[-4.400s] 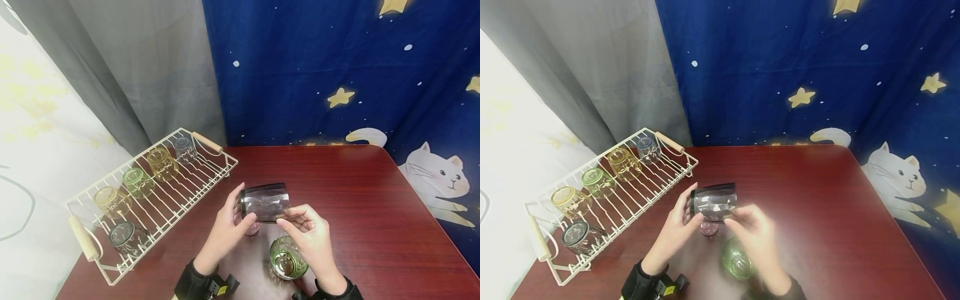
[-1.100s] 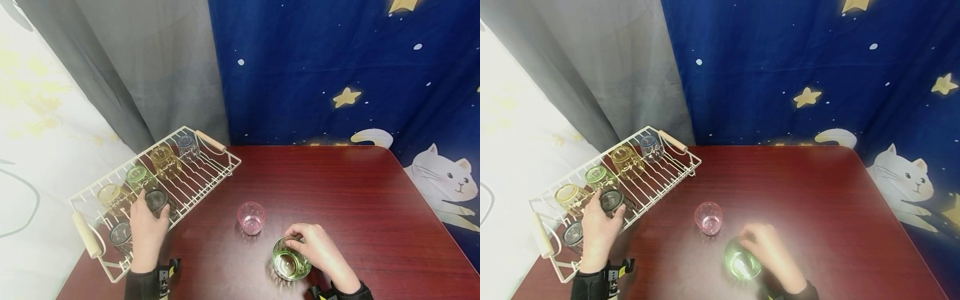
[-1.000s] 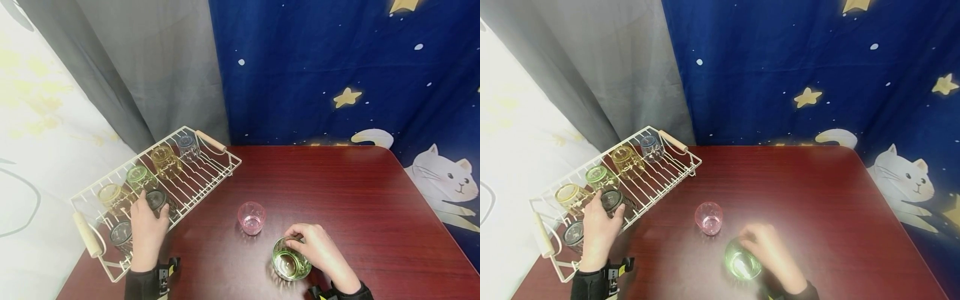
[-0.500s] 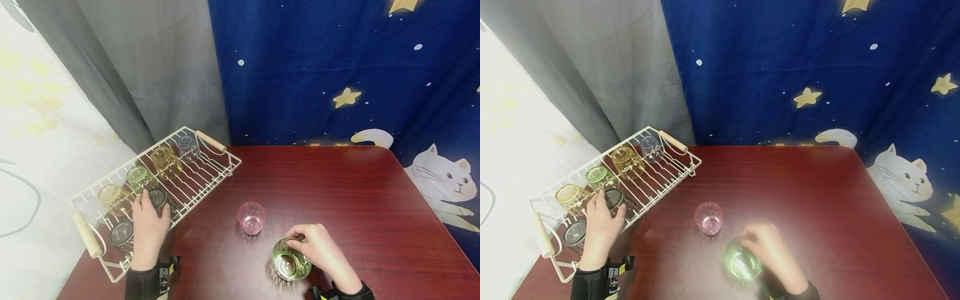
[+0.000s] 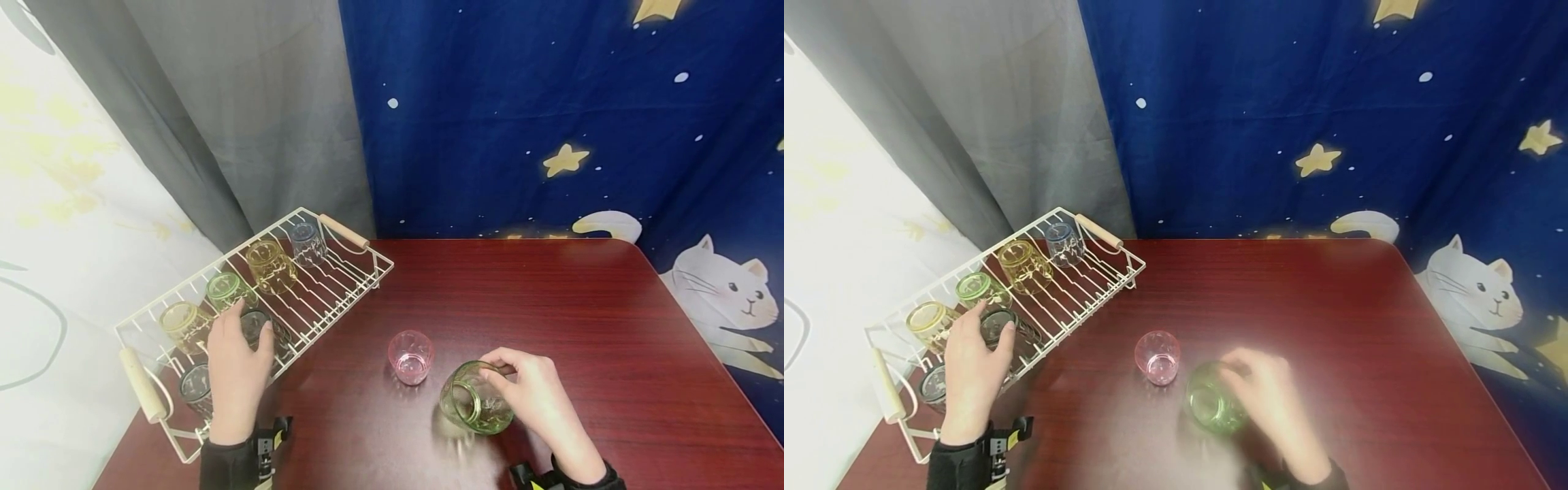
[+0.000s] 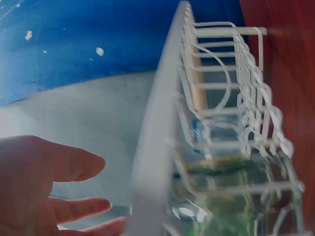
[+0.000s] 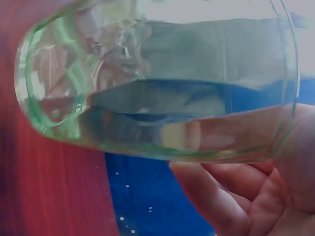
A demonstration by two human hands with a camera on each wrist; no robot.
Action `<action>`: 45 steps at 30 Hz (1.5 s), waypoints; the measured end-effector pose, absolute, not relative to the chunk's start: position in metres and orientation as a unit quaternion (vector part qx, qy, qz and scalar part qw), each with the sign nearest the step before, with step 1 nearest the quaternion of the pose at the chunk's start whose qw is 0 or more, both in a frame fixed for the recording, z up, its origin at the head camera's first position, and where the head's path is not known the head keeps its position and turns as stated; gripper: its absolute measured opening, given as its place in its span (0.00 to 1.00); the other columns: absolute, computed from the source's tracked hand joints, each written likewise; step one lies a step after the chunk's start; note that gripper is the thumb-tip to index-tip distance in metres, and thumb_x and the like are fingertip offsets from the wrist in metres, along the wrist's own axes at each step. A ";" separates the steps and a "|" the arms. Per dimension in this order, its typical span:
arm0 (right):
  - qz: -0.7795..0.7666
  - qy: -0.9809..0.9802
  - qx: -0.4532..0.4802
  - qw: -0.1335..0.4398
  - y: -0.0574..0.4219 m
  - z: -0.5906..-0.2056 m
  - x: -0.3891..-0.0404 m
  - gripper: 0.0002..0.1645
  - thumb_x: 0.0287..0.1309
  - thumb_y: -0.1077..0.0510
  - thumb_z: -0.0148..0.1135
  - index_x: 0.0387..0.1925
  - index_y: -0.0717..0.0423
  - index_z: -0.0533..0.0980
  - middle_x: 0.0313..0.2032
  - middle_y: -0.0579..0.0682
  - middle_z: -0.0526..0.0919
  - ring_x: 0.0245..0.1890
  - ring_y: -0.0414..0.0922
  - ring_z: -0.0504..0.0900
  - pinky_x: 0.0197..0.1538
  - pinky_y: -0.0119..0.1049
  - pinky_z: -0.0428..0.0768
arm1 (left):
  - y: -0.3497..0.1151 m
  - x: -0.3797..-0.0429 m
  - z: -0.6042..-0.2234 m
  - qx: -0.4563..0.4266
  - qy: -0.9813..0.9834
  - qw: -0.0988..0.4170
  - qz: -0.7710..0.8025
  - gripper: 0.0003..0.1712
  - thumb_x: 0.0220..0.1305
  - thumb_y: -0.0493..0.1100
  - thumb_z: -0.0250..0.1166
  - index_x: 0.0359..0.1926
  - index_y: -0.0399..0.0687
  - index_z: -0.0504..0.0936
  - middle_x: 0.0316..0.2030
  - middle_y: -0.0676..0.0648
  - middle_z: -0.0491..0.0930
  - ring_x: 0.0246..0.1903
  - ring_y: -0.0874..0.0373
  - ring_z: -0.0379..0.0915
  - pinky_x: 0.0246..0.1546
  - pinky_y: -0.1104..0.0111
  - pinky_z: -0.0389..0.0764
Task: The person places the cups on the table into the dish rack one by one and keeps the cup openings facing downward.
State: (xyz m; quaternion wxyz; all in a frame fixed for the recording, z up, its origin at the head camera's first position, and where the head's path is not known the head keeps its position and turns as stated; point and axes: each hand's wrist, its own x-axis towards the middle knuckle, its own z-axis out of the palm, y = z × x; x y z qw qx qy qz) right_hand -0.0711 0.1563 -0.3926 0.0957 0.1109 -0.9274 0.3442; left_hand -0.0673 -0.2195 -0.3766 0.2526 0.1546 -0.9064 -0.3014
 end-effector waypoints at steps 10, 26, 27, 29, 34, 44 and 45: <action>0.456 -0.877 0.045 0.143 0.158 -0.381 -0.071 0.06 0.51 0.62 0.71 0.34 0.52 0.84 0.29 0.51 0.89 0.28 0.21 0.80 0.34 0.15 0.79 | -0.197 -0.064 -0.364 0.103 -0.886 0.293 -0.346 0.20 0.64 0.40 0.61 0.57 0.42 0.78 0.52 0.40 0.82 0.51 0.45 0.78 0.55 0.53 0.75; 0.681 -0.728 0.006 0.078 0.137 -0.396 -0.081 0.10 0.58 0.72 0.60 0.38 0.58 0.79 0.29 0.31 0.85 0.32 0.29 0.84 0.37 0.21 0.81 | -0.146 -0.080 -0.375 -0.041 -0.886 0.262 -0.381 0.23 0.62 0.44 0.65 0.58 0.48 0.77 0.53 0.46 0.79 0.57 0.51 0.74 0.60 0.54 0.74; 0.690 -0.719 0.002 0.078 0.136 -0.396 -0.081 0.12 0.57 0.73 0.59 0.36 0.55 0.80 0.28 0.32 0.86 0.32 0.29 0.84 0.36 0.21 0.81 | -0.142 -0.080 -0.376 -0.048 -0.886 0.256 -0.384 0.23 0.62 0.44 0.65 0.59 0.48 0.77 0.54 0.47 0.79 0.57 0.51 0.74 0.60 0.54 0.74; 0.711 -0.699 -0.006 0.074 0.133 -0.397 -0.080 0.16 0.57 0.73 0.59 0.34 0.47 0.79 0.28 0.34 0.86 0.31 0.30 0.84 0.34 0.22 0.82 | -0.136 -0.079 -0.378 -0.063 -0.885 0.245 -0.392 0.24 0.62 0.46 0.66 0.59 0.48 0.76 0.54 0.47 0.79 0.58 0.52 0.74 0.61 0.54 0.74; 0.759 -0.647 -0.017 0.072 0.125 -0.400 -0.079 0.22 0.55 0.77 0.56 0.33 0.44 0.79 0.29 0.36 0.87 0.31 0.31 0.85 0.31 0.24 0.83 | -0.123 -0.078 -0.385 -0.103 -0.881 0.225 -0.404 0.28 0.62 0.48 0.65 0.62 0.49 0.74 0.58 0.48 0.77 0.61 0.52 0.73 0.63 0.53 0.73; 0.798 -0.601 -0.010 0.033 0.116 -0.403 -0.075 0.17 0.57 0.74 0.58 0.35 0.48 0.79 0.29 0.41 0.88 0.24 0.36 0.86 0.27 0.34 0.86 | -0.103 -0.079 -0.396 -0.236 -0.847 0.154 -0.450 0.48 0.58 0.76 0.53 0.69 0.51 0.65 0.63 0.48 0.74 0.65 0.54 0.69 0.65 0.55 0.72; 0.801 -0.597 -0.007 0.031 0.116 -0.404 -0.075 0.16 0.58 0.73 0.58 0.35 0.48 0.79 0.29 0.41 0.88 0.23 0.36 0.86 0.26 0.34 0.86 | -0.102 -0.079 -0.397 -0.246 -0.843 0.147 -0.455 0.49 0.56 0.77 0.53 0.69 0.51 0.64 0.63 0.48 0.74 0.64 0.54 0.69 0.65 0.57 0.72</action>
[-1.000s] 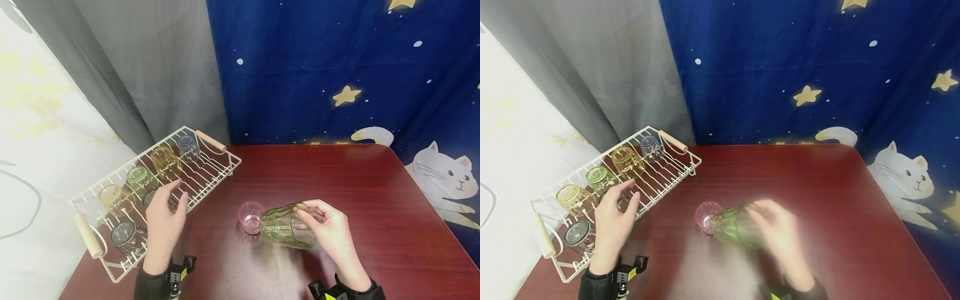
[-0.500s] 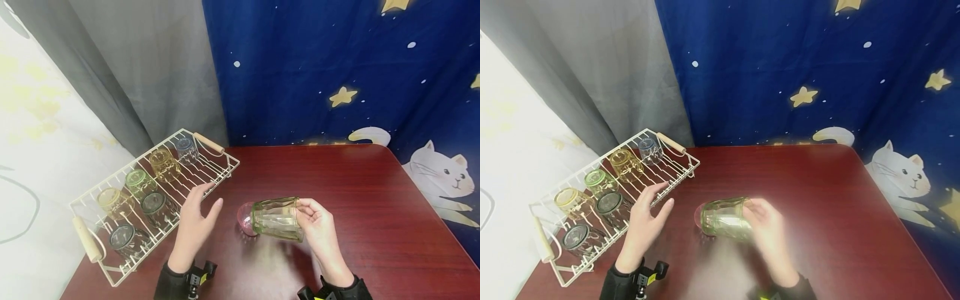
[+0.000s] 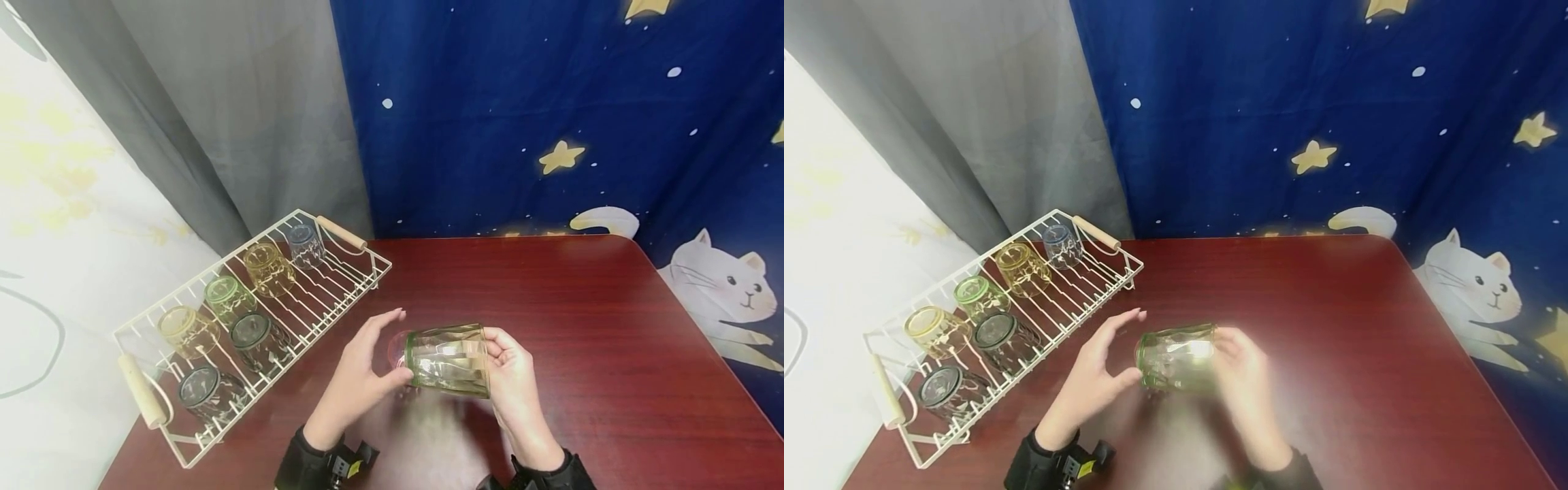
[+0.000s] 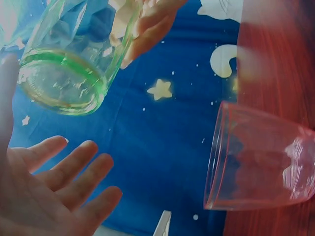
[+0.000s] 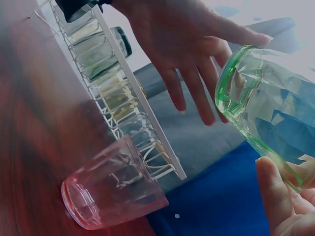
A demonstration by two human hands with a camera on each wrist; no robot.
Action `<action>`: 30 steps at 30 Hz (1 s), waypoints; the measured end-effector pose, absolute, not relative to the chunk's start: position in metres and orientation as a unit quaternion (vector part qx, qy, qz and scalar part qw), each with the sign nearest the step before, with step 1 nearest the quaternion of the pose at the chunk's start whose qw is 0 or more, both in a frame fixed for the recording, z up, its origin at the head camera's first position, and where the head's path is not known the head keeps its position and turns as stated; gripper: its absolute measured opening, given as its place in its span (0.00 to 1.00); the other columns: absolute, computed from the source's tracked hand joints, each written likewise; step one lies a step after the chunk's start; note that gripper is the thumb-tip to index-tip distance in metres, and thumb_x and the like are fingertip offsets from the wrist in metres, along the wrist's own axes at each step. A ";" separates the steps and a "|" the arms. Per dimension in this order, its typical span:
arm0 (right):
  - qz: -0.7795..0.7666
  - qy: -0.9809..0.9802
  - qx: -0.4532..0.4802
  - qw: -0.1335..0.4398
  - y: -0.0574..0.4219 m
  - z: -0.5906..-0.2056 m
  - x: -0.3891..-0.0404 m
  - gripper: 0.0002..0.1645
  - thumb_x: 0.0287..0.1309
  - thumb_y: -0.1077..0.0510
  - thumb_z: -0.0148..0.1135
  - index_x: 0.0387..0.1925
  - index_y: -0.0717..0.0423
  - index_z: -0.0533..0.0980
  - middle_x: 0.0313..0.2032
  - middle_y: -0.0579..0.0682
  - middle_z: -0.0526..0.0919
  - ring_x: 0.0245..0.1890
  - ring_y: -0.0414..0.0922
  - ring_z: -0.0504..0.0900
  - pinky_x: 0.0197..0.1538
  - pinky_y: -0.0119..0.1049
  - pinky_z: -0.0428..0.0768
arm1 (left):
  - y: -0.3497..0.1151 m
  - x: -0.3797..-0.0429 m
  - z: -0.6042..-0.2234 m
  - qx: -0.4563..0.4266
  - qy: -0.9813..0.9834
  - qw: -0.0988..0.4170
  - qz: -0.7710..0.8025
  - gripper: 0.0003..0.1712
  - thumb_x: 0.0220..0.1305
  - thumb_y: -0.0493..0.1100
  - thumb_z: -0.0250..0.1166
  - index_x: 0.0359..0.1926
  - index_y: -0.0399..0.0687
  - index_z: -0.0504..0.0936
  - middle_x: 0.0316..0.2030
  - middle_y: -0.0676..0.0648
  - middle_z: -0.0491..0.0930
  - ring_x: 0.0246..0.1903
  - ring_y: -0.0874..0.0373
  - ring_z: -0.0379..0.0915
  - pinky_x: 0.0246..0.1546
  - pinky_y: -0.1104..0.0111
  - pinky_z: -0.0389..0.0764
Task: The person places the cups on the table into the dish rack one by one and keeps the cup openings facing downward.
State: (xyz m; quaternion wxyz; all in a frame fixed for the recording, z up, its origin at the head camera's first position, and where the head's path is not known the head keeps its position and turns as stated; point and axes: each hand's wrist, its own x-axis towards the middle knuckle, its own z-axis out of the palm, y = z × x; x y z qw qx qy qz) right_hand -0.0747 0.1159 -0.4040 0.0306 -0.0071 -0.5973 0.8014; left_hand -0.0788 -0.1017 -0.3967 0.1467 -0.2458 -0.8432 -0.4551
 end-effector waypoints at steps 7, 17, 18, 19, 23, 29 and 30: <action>0.815 -0.578 0.001 0.039 0.110 -0.409 -0.074 0.17 0.57 0.75 0.57 0.34 0.50 0.78 0.27 0.41 0.87 0.24 0.34 0.85 0.26 0.31 0.85 | -0.093 -0.075 -0.398 -0.275 -0.830 0.092 -0.477 0.49 0.53 0.68 0.67 0.71 0.56 0.61 0.64 0.51 0.73 0.64 0.57 0.70 0.65 0.59 0.73; 0.834 -0.550 0.037 0.029 0.106 -0.408 -0.072 0.17 0.54 0.75 0.59 0.38 0.51 0.78 0.31 0.42 0.88 0.31 0.34 0.85 0.32 0.30 0.86 | -0.085 -0.071 -0.398 -0.262 -0.788 0.019 -0.557 0.53 0.46 0.42 0.77 0.71 0.52 0.60 0.57 0.40 0.77 0.49 0.55 0.83 0.50 0.70 0.83; 0.834 -0.550 0.039 0.033 0.106 -0.409 -0.072 0.17 0.55 0.75 0.59 0.38 0.51 0.79 0.31 0.42 0.88 0.31 0.34 0.85 0.32 0.29 0.86 | -0.085 -0.071 -0.398 -0.262 -0.789 0.024 -0.555 0.52 0.46 0.43 0.77 0.71 0.52 0.60 0.57 0.40 0.78 0.49 0.55 0.83 0.49 0.70 0.83; 0.833 -0.550 0.038 0.033 0.106 -0.409 -0.072 0.16 0.55 0.75 0.59 0.37 0.51 0.79 0.31 0.42 0.88 0.31 0.34 0.85 0.32 0.29 0.86 | -0.085 -0.071 -0.398 -0.263 -0.790 0.030 -0.554 0.52 0.46 0.44 0.77 0.71 0.51 0.60 0.56 0.40 0.79 0.49 0.54 0.83 0.50 0.69 0.84; 0.829 -0.558 0.029 0.032 0.106 -0.409 -0.073 0.16 0.55 0.75 0.59 0.37 0.51 0.78 0.31 0.42 0.88 0.31 0.35 0.86 0.31 0.30 0.86 | -0.087 -0.072 -0.401 -0.266 -0.796 0.060 -0.541 0.51 0.49 0.53 0.76 0.71 0.52 0.61 0.57 0.41 0.79 0.55 0.52 0.80 0.52 0.65 0.83; 0.806 -0.591 0.026 0.016 0.107 -0.409 -0.074 0.19 0.52 0.74 0.62 0.39 0.49 0.79 0.33 0.41 0.88 0.32 0.35 0.86 0.33 0.32 0.86 | -0.087 -0.073 -0.402 -0.260 -0.789 0.086 -0.550 0.48 0.50 0.58 0.74 0.70 0.55 0.63 0.57 0.43 0.81 0.57 0.55 0.78 0.56 0.64 0.81; 0.803 -0.595 0.023 0.007 0.107 -0.408 -0.074 0.19 0.52 0.74 0.62 0.40 0.49 0.79 0.33 0.41 0.89 0.32 0.36 0.87 0.33 0.32 0.86 | -0.087 -0.073 -0.401 -0.257 -0.787 0.088 -0.554 0.48 0.50 0.56 0.75 0.69 0.55 0.64 0.55 0.43 0.82 0.57 0.56 0.79 0.55 0.65 0.82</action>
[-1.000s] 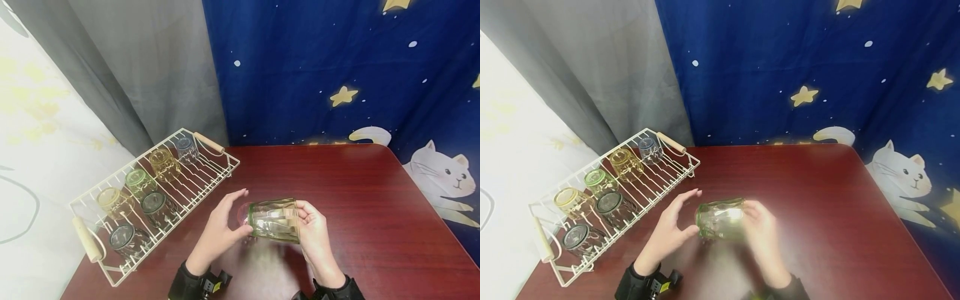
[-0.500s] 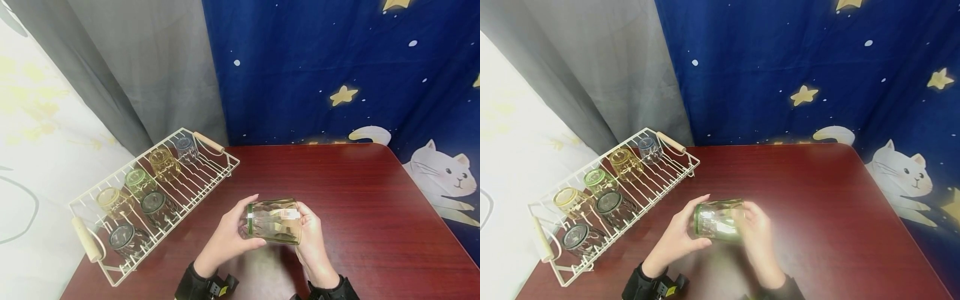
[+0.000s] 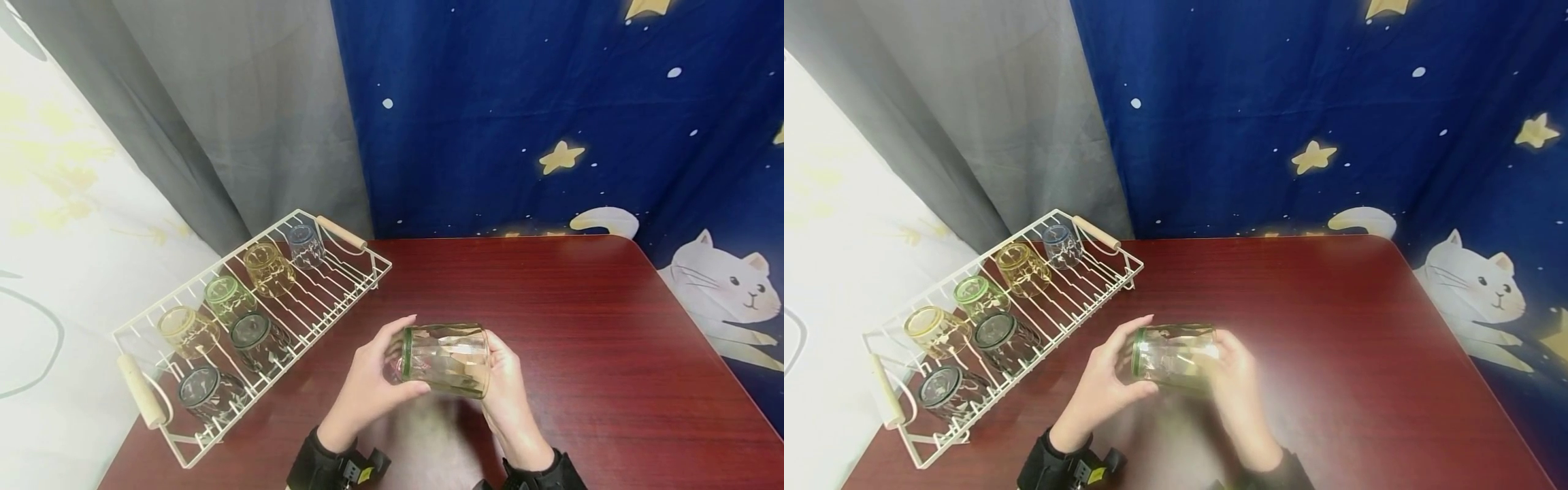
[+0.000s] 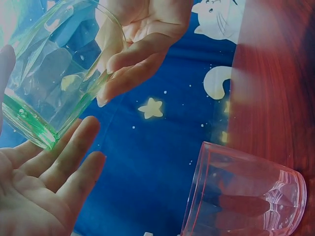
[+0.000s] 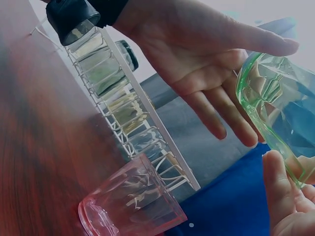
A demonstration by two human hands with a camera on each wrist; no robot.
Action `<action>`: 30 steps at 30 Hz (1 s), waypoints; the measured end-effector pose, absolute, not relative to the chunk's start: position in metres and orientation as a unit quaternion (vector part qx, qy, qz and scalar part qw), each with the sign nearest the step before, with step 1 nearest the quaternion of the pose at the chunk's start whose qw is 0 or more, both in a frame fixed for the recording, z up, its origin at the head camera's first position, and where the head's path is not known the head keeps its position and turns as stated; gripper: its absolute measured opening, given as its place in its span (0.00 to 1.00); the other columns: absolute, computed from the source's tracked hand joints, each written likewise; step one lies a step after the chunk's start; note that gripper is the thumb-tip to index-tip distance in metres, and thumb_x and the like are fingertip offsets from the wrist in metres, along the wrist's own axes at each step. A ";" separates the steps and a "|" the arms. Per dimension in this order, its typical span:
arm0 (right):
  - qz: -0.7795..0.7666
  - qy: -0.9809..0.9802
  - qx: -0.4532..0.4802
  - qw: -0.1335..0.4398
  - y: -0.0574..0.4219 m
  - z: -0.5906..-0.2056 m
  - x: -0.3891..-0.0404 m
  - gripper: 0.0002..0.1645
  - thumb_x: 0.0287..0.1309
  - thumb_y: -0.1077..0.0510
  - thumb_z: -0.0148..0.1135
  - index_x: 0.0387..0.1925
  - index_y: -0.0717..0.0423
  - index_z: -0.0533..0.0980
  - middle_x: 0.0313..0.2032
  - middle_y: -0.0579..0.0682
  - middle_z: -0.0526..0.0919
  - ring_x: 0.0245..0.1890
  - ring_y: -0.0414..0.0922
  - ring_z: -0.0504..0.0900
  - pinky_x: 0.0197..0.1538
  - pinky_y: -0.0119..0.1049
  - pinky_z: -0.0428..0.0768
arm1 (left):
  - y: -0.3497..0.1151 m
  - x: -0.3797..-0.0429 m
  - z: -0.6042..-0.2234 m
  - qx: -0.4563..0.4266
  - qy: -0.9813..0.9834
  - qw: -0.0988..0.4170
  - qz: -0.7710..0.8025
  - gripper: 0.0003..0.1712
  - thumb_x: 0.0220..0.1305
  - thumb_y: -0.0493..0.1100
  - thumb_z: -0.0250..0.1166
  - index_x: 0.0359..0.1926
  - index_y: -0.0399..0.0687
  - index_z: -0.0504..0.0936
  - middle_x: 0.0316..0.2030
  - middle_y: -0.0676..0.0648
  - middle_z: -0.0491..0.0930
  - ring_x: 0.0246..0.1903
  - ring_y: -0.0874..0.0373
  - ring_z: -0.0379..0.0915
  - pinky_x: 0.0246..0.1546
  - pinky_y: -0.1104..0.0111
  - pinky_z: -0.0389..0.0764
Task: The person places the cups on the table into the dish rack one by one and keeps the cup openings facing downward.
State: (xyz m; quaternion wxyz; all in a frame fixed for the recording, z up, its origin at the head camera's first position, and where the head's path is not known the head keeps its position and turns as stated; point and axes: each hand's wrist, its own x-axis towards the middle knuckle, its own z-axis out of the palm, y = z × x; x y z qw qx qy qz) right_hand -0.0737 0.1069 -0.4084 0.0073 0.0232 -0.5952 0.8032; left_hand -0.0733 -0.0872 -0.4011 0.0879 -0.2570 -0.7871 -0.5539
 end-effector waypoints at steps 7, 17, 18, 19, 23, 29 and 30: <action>0.767 -0.640 -0.032 -0.039 0.103 -0.404 -0.076 0.19 0.51 0.66 0.69 0.46 0.52 0.77 0.32 0.38 0.87 0.33 0.36 0.86 0.37 0.33 0.86 | -0.092 -0.076 -0.396 -0.248 -0.767 0.105 -0.583 0.45 0.48 0.47 0.77 0.67 0.52 0.67 0.51 0.44 0.84 0.52 0.63 0.80 0.52 0.67 0.83; 0.746 -0.661 -0.023 -0.079 0.096 -0.406 -0.084 0.25 0.56 0.56 0.68 0.56 0.55 0.76 0.40 0.42 0.89 0.39 0.38 0.87 0.44 0.34 0.86 | -0.097 -0.077 -0.389 -0.206 -0.761 0.119 -0.603 0.38 0.56 0.50 0.71 0.67 0.53 0.69 0.55 0.43 0.81 0.57 0.60 0.78 0.56 0.66 0.80; 0.742 -0.667 -0.015 -0.070 0.095 -0.408 -0.084 0.25 0.56 0.58 0.68 0.56 0.57 0.76 0.42 0.46 0.89 0.38 0.38 0.87 0.44 0.34 0.86 | -0.097 -0.077 -0.388 -0.205 -0.761 0.124 -0.603 0.38 0.57 0.52 0.70 0.67 0.53 0.68 0.55 0.43 0.81 0.57 0.61 0.77 0.56 0.67 0.80; 0.730 -0.681 -0.003 -0.057 0.094 -0.410 -0.085 0.25 0.55 0.59 0.68 0.56 0.58 0.76 0.43 0.48 0.89 0.39 0.36 0.87 0.45 0.33 0.86 | -0.098 -0.078 -0.387 -0.205 -0.758 0.129 -0.605 0.39 0.58 0.54 0.69 0.68 0.53 0.67 0.56 0.42 0.81 0.57 0.60 0.78 0.56 0.66 0.81; 0.631 -0.773 0.049 0.047 0.091 -0.419 -0.085 0.18 0.54 0.61 0.69 0.49 0.56 0.81 0.41 0.51 0.89 0.38 0.29 0.85 0.44 0.25 0.84 | -0.101 -0.080 -0.382 -0.200 -0.748 0.156 -0.614 0.40 0.61 0.58 0.66 0.70 0.50 0.65 0.58 0.40 0.79 0.55 0.57 0.79 0.54 0.64 0.82; 0.539 -0.812 0.157 0.157 0.086 -0.431 -0.085 0.08 0.56 0.62 0.67 0.39 0.53 0.84 0.34 0.48 0.89 0.35 0.33 0.86 0.39 0.29 0.86 | -0.117 -0.085 -0.365 -0.138 -0.773 0.226 -0.577 0.38 0.56 0.45 0.70 0.68 0.51 0.68 0.59 0.43 0.77 0.54 0.53 0.79 0.52 0.61 0.83; 0.531 -0.814 0.173 0.158 0.085 -0.431 -0.085 0.08 0.57 0.61 0.67 0.40 0.53 0.84 0.36 0.48 0.89 0.36 0.34 0.86 0.40 0.31 0.87 | -0.121 -0.086 -0.361 -0.124 -0.779 0.239 -0.566 0.39 0.55 0.43 0.70 0.67 0.51 0.68 0.60 0.44 0.77 0.55 0.54 0.79 0.53 0.60 0.83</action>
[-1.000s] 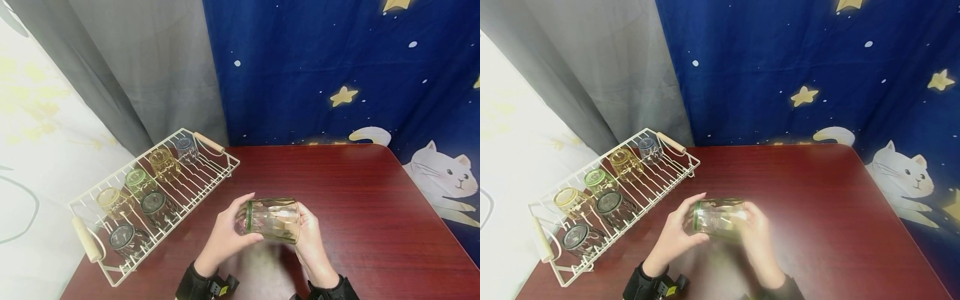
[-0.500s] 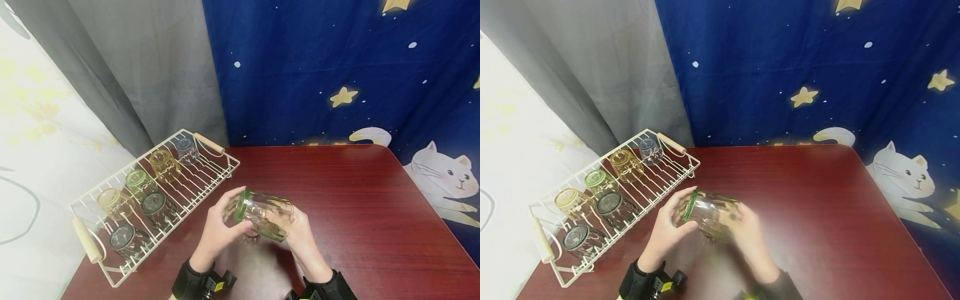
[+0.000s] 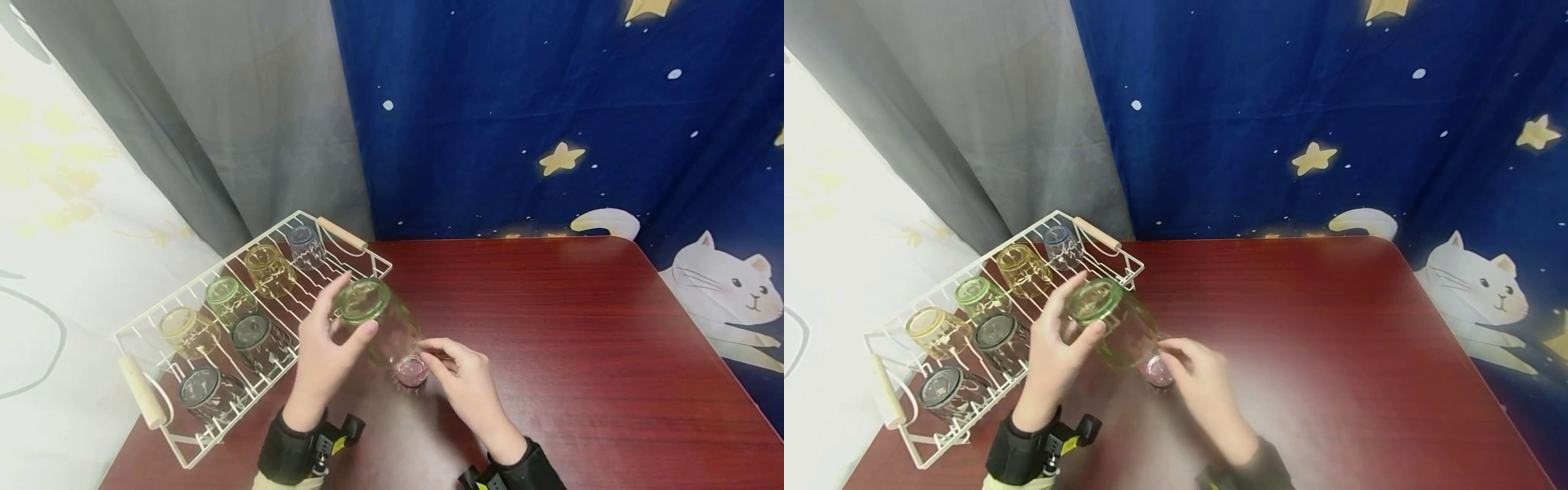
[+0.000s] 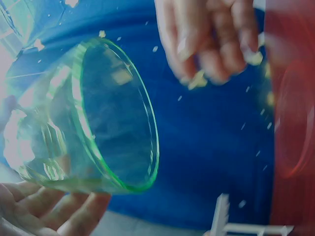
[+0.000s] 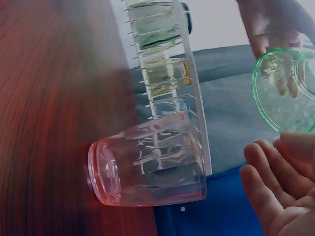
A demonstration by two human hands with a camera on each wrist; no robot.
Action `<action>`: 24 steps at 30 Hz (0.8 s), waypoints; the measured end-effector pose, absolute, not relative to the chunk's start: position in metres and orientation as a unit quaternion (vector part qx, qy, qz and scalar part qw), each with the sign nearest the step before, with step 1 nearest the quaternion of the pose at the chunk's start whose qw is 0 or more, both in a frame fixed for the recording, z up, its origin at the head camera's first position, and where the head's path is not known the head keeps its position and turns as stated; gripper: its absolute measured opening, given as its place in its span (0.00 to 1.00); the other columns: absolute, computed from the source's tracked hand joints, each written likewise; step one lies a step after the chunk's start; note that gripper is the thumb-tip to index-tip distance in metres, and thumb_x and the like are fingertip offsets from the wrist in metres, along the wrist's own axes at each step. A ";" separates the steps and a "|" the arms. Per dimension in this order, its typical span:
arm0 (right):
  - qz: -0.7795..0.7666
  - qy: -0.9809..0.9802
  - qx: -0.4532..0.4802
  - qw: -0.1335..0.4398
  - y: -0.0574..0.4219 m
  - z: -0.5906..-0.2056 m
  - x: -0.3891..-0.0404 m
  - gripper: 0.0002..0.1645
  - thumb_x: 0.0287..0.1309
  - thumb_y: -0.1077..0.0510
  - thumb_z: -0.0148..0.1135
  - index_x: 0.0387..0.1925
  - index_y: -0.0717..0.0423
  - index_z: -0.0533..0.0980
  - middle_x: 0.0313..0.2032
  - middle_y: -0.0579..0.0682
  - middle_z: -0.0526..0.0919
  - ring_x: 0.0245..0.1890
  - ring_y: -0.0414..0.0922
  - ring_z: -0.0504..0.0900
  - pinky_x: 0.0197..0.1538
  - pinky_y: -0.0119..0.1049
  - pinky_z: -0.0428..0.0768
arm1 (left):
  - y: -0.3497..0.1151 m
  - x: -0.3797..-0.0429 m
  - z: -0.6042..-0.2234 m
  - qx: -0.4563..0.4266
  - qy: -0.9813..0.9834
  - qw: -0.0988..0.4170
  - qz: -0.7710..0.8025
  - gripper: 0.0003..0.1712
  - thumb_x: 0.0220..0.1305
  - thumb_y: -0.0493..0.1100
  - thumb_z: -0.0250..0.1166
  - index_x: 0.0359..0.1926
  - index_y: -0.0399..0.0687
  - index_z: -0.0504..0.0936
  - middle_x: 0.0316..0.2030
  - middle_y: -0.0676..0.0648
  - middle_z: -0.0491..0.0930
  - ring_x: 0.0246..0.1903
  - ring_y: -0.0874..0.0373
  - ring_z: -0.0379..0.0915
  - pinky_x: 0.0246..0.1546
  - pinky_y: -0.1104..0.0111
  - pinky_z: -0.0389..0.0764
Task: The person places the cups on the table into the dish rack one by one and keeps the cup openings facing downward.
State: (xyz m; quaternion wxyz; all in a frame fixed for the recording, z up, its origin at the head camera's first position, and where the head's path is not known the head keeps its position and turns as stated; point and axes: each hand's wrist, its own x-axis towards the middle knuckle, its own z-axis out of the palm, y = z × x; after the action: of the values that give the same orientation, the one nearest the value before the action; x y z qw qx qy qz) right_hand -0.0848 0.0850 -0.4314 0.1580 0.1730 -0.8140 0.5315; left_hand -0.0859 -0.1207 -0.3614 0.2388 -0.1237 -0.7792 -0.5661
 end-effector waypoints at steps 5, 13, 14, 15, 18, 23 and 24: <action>0.457 -0.847 0.214 0.164 0.080 -0.433 -0.082 0.13 0.56 0.60 0.67 0.44 0.49 0.84 0.42 0.46 0.88 0.41 0.38 0.86 0.45 0.36 0.86 | -0.138 -0.092 -0.349 -0.058 -0.791 0.290 -0.536 0.40 0.54 0.41 0.71 0.68 0.54 0.68 0.62 0.48 0.75 0.58 0.58 0.76 0.54 0.59 0.82; 0.386 -0.875 0.236 0.175 0.076 -0.442 -0.084 0.14 0.52 0.61 0.69 0.43 0.49 0.84 0.41 0.46 0.88 0.45 0.40 0.87 0.48 0.37 0.85 | -0.153 -0.102 -0.347 0.033 -0.780 0.331 -0.530 0.37 0.57 0.47 0.71 0.68 0.59 0.68 0.66 0.57 0.70 0.59 0.62 0.72 0.45 0.81 0.77; 0.384 -0.875 0.238 0.176 0.076 -0.443 -0.085 0.14 0.52 0.61 0.69 0.43 0.49 0.84 0.41 0.46 0.88 0.45 0.40 0.87 0.48 0.37 0.85 | -0.154 -0.104 -0.348 0.043 -0.777 0.342 -0.527 0.37 0.57 0.48 0.71 0.67 0.57 0.68 0.65 0.56 0.71 0.56 0.62 0.74 0.42 0.80 0.76; 0.383 -0.874 0.240 0.176 0.076 -0.443 -0.085 0.15 0.52 0.61 0.69 0.44 0.50 0.84 0.41 0.46 0.88 0.45 0.41 0.87 0.48 0.37 0.85 | -0.154 -0.106 -0.350 0.053 -0.774 0.353 -0.523 0.37 0.57 0.48 0.71 0.67 0.56 0.69 0.64 0.55 0.72 0.55 0.62 0.73 0.44 0.79 0.77; 0.367 -0.877 0.250 0.182 0.074 -0.444 -0.085 0.17 0.51 0.61 0.70 0.45 0.52 0.84 0.41 0.48 0.88 0.45 0.42 0.86 0.49 0.38 0.85 | -0.155 -0.110 -0.354 0.084 -0.771 0.381 -0.502 0.38 0.57 0.50 0.71 0.68 0.55 0.68 0.65 0.53 0.72 0.58 0.61 0.71 0.51 0.66 0.79; 0.315 -0.879 0.283 0.218 0.071 -0.447 -0.086 0.17 0.49 0.58 0.72 0.44 0.52 0.84 0.40 0.46 0.88 0.45 0.41 0.85 0.49 0.36 0.84 | -0.158 -0.117 -0.365 0.108 -0.775 0.410 -0.468 0.42 0.56 0.48 0.71 0.71 0.52 0.64 0.67 0.47 0.69 0.66 0.53 0.65 0.61 0.52 0.71; 0.303 -0.880 0.290 0.225 0.070 -0.448 -0.086 0.16 0.49 0.58 0.72 0.43 0.52 0.84 0.40 0.45 0.87 0.44 0.41 0.85 0.49 0.35 0.84 | -0.158 -0.119 -0.367 0.110 -0.777 0.414 -0.462 0.42 0.56 0.48 0.71 0.70 0.51 0.64 0.67 0.45 0.69 0.66 0.51 0.64 0.61 0.51 0.69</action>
State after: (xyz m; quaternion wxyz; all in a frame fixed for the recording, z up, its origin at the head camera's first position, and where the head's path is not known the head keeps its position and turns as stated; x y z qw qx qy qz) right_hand -0.0857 0.0701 -0.4476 0.2249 0.2901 -0.8795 0.3029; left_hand -0.1187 -0.1581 -0.3669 0.4139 0.1101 -0.7769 -0.4615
